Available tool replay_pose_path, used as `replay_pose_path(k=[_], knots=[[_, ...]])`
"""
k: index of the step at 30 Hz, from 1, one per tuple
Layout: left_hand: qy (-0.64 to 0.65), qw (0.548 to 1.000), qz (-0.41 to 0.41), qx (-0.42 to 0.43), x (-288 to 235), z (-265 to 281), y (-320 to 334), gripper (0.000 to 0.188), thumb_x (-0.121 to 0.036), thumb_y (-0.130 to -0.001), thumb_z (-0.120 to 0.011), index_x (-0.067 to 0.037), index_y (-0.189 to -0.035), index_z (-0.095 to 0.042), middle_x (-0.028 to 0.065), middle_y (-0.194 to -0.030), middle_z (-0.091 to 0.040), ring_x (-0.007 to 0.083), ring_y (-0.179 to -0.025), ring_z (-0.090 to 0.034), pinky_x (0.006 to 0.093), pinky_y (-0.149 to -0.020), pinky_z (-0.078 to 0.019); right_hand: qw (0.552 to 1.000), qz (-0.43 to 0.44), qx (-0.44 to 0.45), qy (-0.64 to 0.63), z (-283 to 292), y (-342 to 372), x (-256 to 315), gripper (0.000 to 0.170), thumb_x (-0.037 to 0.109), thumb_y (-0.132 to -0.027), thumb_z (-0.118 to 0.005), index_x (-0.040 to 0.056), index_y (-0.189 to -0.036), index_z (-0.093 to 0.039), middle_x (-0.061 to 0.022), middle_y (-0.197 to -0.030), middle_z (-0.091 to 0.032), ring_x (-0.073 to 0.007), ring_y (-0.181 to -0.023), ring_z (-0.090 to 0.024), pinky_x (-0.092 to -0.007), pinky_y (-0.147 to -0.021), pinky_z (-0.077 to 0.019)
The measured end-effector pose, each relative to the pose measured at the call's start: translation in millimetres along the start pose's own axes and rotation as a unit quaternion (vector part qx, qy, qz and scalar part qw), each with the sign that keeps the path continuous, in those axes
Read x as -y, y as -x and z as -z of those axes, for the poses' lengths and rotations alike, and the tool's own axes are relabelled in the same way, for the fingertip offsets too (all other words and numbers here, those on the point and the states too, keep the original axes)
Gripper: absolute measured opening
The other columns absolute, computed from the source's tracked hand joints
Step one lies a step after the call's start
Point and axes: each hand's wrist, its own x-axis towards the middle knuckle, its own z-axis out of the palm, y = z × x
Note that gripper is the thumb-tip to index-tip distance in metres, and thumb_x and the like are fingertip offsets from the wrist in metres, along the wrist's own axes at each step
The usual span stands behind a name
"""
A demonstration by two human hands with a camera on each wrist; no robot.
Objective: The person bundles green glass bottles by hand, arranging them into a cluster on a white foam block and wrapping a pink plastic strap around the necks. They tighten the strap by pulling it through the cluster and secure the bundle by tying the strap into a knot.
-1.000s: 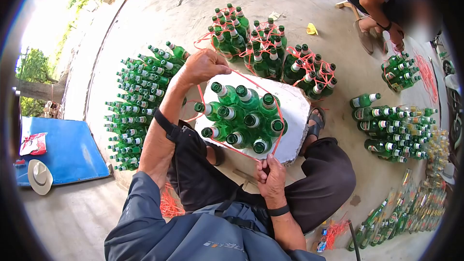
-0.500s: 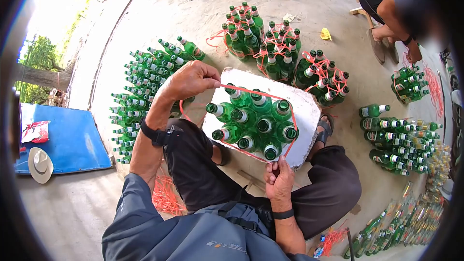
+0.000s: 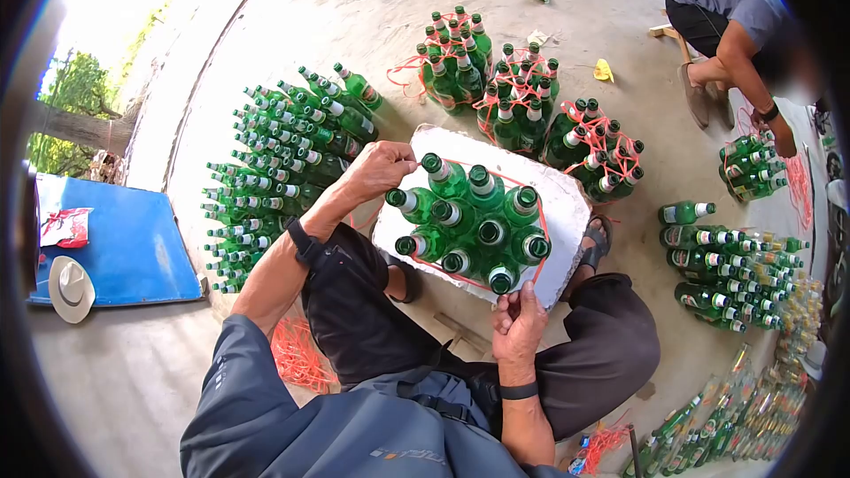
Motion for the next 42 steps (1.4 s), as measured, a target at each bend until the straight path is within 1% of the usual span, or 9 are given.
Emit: replay_pose_path(k=[3,10,13,16,22,25,26,32,42], knots=[[0.072,0.994,0.066,0.039,4.8,2.2,13.6,0.021,-0.02,-0.088,-0.064,-0.001,-0.087,-0.071,0.0007,-0.062,-0.055,0.0094,-0.062,-0.051,0.0313,-0.06,-0.0444,0.995,0.081,-0.029,0.048,-1.6,-2.5,1.6,0.035,0.035,-0.101,-0.068,0.0061,-0.083,-0.059,-0.005,-0.065,-0.058,-0.0078,-0.046,-0.044,-0.0211,-0.037,-0.028],[0.19,0.973,0.13,-0.015,15.3,-21.0,50.5,0.013,-0.011,-0.089,-0.065,-0.003,-0.081,-0.068,0.0008,-0.065,-0.061,0.0077,-0.058,-0.053,0.0261,-0.053,-0.0391,0.968,0.205,-0.023,0.142,-16.9,-9.7,17.8,0.033,0.026,-0.099,-0.07,0.005,-0.075,-0.062,0.003,-0.062,-0.052,-0.0037,-0.046,-0.038,-0.0202,-0.042,-0.0256],[0.195,0.963,0.181,-0.034,12.9,-27.8,69.7,0.021,-0.019,-0.095,-0.063,-0.001,-0.086,-0.069,0.0076,-0.063,-0.066,0.015,-0.058,-0.061,0.0321,-0.058,-0.047,0.956,0.242,-0.015,0.167,-27.4,-11.5,23.0,0.034,0.026,-0.099,-0.069,0.0047,-0.074,-0.062,0.0032,-0.062,-0.054,-0.0029,-0.047,-0.038,-0.0204,-0.043,-0.0258],[0.214,0.959,0.178,-0.06,25.2,-43.5,80.6,0.022,-0.022,-0.097,-0.061,-0.003,-0.089,-0.069,0.0062,-0.062,-0.066,0.0149,-0.059,-0.061,0.034,-0.06,-0.0474,0.941,0.282,-0.012,0.186,-37.1,-11.4,26.3,0.032,0.025,-0.1,-0.068,0.005,-0.075,-0.063,0.0026,-0.062,-0.057,-0.0025,-0.047,-0.038,-0.0205,-0.044,-0.0265],[0.226,0.951,0.198,-0.079,22.1,-56.7,104.1,0.023,-0.021,-0.098,-0.057,-0.004,-0.093,-0.071,0.0067,-0.063,-0.067,0.016,-0.06,-0.062,0.0347,-0.063,-0.049,0.937,0.307,0.013,0.166,-31.5,-24.2,22.2,0.025,0.019,-0.1,-0.066,0.0052,-0.079,-0.064,0.0006,-0.066,-0.058,-0.0029,-0.046,-0.038,-0.0206,-0.043,-0.0258],[0.231,0.946,0.204,-0.096,12.6,-62.4,113.3,0.024,-0.022,-0.099,-0.056,-0.005,-0.095,-0.071,0.0075,-0.063,-0.068,0.0171,-0.063,-0.064,0.0353,-0.064,-0.0496,0.961,0.24,0.036,0.129,-28.9,-21.0,25.9,0.021,0.017,-0.1,-0.064,0.0051,-0.084,-0.063,0.0004,-0.068,-0.058,-0.0034,-0.047,-0.039,-0.0202,-0.042,-0.0254],[0.237,0.945,0.194,-0.116,4.8,-61.4,116.5,0.016,-0.013,-0.094,-0.056,-0.004,-0.091,-0.068,0.0047,-0.061,-0.065,0.0116,-0.057,-0.056,0.0298,-0.058,-0.0448,0.959,0.248,0.044,0.129,-30.4,-20.3,24.3,0.018,0.017,-0.101,-0.063,0.006,-0.086,-0.062,0.0011,-0.07,-0.058,-0.0037,-0.049,-0.04,-0.0204,-0.041,-0.0257],[0.273,0.931,0.196,-0.14,-3.1,-64.9,129.8,0.022,-0.019,-0.095,-0.056,-0.001,-0.094,-0.068,0.0054,-0.062,-0.065,0.0125,-0.058,-0.057,0.0296,-0.059,-0.0459,0.956,0.273,0.025,0.106,-32.1,-27.4,13.2,0.02,0.021,-0.102,-0.066,0.0102,-0.086,-0.061,0.0038,-0.071,-0.055,-0.0028,-0.051,-0.04,-0.0202,-0.042,-0.0274],[0.465,0.842,0.238,-0.135,-20.4,-88.2,161.9,0.018,-0.017,-0.102,-0.052,-0.003,-0.096,-0.06,0.0075,-0.065,-0.063,0.0087,-0.043,-0.044,0.0262,-0.042,-0.0339,0.959,0.266,0.0,0.101,-34.9,-18.3,10.4,0.014,0.019,-0.099,-0.07,0.0109,-0.089,-0.064,0.0059,-0.07,-0.056,-0.0028,-0.052,-0.044,-0.02,-0.044,-0.0326]])
